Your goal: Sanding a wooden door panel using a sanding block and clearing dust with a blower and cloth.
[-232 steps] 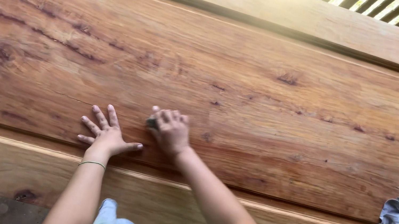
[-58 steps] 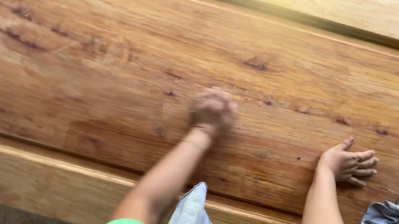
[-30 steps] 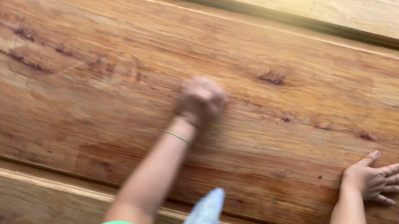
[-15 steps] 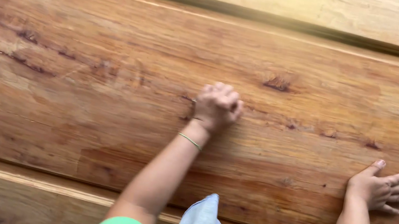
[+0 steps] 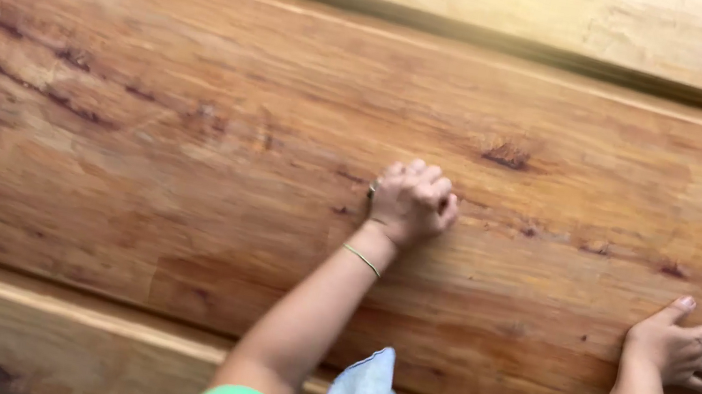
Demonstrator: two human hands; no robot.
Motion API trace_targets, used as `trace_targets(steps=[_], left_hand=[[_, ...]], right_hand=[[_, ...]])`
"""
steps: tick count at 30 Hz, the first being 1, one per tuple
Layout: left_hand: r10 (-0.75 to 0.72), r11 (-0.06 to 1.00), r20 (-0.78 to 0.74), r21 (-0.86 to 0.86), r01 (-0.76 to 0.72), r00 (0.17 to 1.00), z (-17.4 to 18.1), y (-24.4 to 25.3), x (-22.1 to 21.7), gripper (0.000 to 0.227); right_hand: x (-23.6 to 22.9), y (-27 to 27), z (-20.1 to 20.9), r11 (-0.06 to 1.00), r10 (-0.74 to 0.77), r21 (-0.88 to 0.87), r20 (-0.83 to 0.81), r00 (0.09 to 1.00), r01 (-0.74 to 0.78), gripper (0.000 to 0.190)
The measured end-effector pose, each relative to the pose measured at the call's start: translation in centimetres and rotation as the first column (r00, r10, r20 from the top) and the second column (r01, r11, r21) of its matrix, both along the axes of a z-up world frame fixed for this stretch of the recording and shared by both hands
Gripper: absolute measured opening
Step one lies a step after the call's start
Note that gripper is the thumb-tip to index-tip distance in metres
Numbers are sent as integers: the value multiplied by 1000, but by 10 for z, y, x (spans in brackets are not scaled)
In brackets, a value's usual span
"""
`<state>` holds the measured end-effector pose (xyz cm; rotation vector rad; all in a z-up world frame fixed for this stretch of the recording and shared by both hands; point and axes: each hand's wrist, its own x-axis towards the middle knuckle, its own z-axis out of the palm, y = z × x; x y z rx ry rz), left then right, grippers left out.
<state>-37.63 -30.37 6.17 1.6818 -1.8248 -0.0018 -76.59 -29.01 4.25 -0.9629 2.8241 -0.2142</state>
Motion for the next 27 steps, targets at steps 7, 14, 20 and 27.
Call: trace_targets(steps=[7,14,20,27], left_hand=[[338,941,202,-44,-336,919,-17,8,142,18],[143,988,13,-60,-142,990,-4,4,-16,15],[232,970,354,-19,-241,906,-26,17,153,37],[523,849,162,-182,-496,837,-18,-1,75,26]], right_hand=[[-7,-4,-5,1000,-13,-13,-4,1000,13,79],[-22,-1,-22,996,18,-83,-55,998,-23,76],[-4,-3,1,1000,-18,-19,26,1000,18,80],[-10,-7,-8,999,-14,-31,-27,1000,13,82]])
